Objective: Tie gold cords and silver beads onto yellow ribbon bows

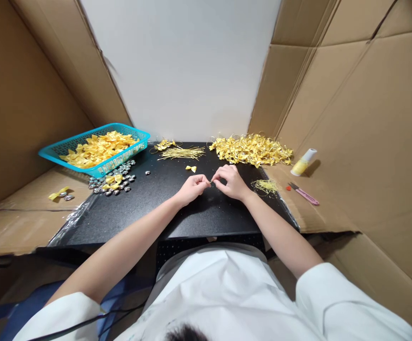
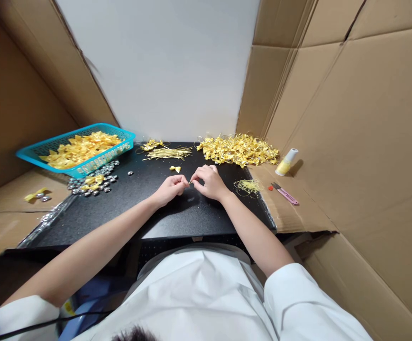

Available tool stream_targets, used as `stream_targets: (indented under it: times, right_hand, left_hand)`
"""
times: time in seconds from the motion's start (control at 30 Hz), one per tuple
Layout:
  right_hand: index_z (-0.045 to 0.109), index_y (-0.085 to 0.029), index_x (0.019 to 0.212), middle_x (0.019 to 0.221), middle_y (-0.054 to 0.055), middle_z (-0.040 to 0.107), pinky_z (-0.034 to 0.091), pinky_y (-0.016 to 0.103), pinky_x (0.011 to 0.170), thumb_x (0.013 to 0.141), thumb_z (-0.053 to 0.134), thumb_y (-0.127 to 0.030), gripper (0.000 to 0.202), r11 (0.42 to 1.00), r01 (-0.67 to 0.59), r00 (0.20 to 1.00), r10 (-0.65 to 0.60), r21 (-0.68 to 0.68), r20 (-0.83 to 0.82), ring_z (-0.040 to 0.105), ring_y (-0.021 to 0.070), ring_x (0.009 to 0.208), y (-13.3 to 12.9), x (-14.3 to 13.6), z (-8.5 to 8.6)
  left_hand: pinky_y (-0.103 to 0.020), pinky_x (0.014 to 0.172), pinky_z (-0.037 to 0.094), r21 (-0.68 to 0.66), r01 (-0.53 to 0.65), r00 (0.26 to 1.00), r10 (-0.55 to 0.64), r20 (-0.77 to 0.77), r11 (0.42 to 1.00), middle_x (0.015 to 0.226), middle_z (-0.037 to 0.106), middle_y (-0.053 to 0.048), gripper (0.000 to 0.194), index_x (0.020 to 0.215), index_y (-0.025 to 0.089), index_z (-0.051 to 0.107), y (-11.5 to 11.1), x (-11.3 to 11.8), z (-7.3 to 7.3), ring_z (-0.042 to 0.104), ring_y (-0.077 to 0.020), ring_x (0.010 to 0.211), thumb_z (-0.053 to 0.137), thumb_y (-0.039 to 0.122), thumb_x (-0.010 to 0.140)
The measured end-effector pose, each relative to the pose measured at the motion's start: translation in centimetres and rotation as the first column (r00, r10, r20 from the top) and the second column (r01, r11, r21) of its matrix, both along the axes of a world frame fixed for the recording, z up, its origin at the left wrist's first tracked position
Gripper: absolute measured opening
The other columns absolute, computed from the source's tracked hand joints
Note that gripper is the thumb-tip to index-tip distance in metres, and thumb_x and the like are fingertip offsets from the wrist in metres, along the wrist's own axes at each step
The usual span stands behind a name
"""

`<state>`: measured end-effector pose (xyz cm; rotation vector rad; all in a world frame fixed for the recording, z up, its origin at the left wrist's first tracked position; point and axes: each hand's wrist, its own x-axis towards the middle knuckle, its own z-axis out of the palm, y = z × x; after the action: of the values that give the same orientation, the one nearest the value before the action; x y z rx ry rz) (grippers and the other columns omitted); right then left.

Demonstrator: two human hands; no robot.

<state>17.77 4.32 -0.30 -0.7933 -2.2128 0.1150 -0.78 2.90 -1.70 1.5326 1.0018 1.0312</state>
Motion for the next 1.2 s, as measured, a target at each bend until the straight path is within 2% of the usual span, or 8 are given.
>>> stream_targets:
  times: [0.2, 0.5, 0.7, 0.8, 0.93, 0.97, 1.03, 1.2]
  right_hand:
    - [0.064, -0.020, 0.080, 0.080, 0.003, 0.065, 0.040, 0.035, 0.080, 0.088, 0.052, -0.023, 0.014, 0.995, 0.072, 0.964, -0.086, -0.065, -0.250, 0.056, 0.0181, 0.079, 1.2, 1.1, 0.1]
    - [0.069, -0.021, 0.073, 0.076, 0.002, 0.070, 0.041, 0.034, 0.079, 0.082, 0.066, -0.023, 0.010, 0.977, -0.140, 0.983, 0.118, -0.159, -0.141, 0.058, 0.0166, 0.076, 0.3, -0.4, -0.2]
    - [0.065, -0.019, 0.070, 0.075, 0.003, 0.066, 0.043, 0.033, 0.076, 0.080, 0.065, -0.032, 0.017, 0.950, -0.094, 0.926, -0.026, -0.297, -0.376, 0.057, 0.0166, 0.074, 1.5, 1.2, 0.3]
    - [0.067, -0.017, 0.074, 0.075, 0.004, 0.067, 0.046, 0.032, 0.077, 0.079, 0.065, -0.045, 0.028, 0.752, -0.261, 0.858, -0.107, -0.606, -0.502, 0.060, 0.0160, 0.073, 1.2, 0.8, 0.3]
    - [0.066, -0.012, 0.086, 0.084, 0.010, 0.070, 0.050, 0.035, 0.082, 0.093, 0.042, -0.051, 0.046, -0.065, -0.550, 0.835, -0.005, -0.833, -0.550, 0.066, 0.0185, 0.082, -0.3, -1.5, 0.2]
    - [0.065, -0.012, 0.088, 0.084, 0.010, 0.070, 0.051, 0.035, 0.081, 0.096, 0.037, -0.046, 0.044, -0.200, -0.566, 0.818, -0.019, -0.800, -0.574, 0.066, 0.0181, 0.082, -0.7, -2.1, 0.2]
    - [0.061, -0.013, 0.087, 0.079, 0.007, 0.068, 0.053, 0.031, 0.076, 0.099, 0.034, -0.033, 0.036, -0.295, -0.615, 0.783, -0.119, -0.731, -0.610, 0.065, 0.0152, 0.075, -1.1, -2.7, 0.2]
    - [0.049, -0.017, 0.076, 0.048, -0.007, 0.040, 0.047, 0.017, 0.053, 0.102, 0.026, -0.020, 0.035, -0.171, -0.804, 0.582, -0.419, -0.569, -0.697, 0.042, 0.0062, 0.041, 0.0, -1.1, 1.0]
  left_hand:
    - [-0.019, 0.045, 0.021, -0.024, -0.032, 0.999, 0.033, 0.024, 0.999, 0.049, 0.039, 0.007, 0.010, 0.061, 0.016, 0.051, 0.0, -0.3, -0.1, 0.030, -0.0045, 0.042, 0.057, 0.025, 0.064]
    - [-0.019, 0.044, 0.018, -0.018, 0.001, 1.000, -0.001, 0.017, 1.000, 0.048, 0.037, 0.008, 0.017, 0.059, 0.017, 0.049, -0.3, -0.1, -0.1, 0.028, -0.0040, 0.042, 0.060, 0.028, 0.065]
    - [-0.019, 0.045, 0.021, -0.030, -0.040, 0.997, 0.042, 0.061, 0.999, 0.047, 0.037, 0.008, 0.014, 0.060, 0.017, 0.051, 0.1, -0.5, 0.0, 0.029, -0.0045, 0.042, 0.059, 0.026, 0.065]
    - [-0.020, 0.045, 0.022, 0.032, -0.115, 0.982, 0.108, 0.152, 0.993, 0.046, 0.033, 0.009, 0.016, 0.063, 0.018, 0.052, 0.3, -0.8, 1.2, 0.027, -0.0053, 0.042, 0.059, 0.031, 0.069]
    - [-0.020, 0.048, 0.028, 0.389, -0.117, 0.993, 0.117, 0.023, 0.914, 0.052, 0.043, 0.005, 0.017, 0.064, 0.017, 0.052, -1.6, -0.3, 3.9, 0.035, -0.0068, 0.048, 0.058, 0.028, 0.076]
    - [-0.020, 0.050, 0.029, 0.503, -0.023, 0.993, 0.078, -0.089, 0.864, 0.053, 0.044, 0.005, 0.015, 0.064, 0.017, 0.053, -2.4, 0.1, 4.4, 0.037, -0.0072, 0.050, 0.057, 0.024, 0.077]
    - [-0.020, 0.053, 0.033, 0.623, 0.276, 0.942, -0.076, -0.327, 0.732, 0.056, 0.049, 0.003, 0.010, 0.066, 0.017, 0.056, -4.0, 1.0, 4.7, 0.041, -0.0076, 0.052, 0.057, 0.019, 0.076]
    - [-0.022, 0.060, 0.039, 0.576, 0.662, 0.707, -0.145, -0.692, 0.481, 0.066, 0.059, -0.001, 0.015, 0.070, 0.019, 0.057, -6.4, 3.0, 2.7, 0.051, -0.0113, 0.062, 0.049, 0.014, 0.082]
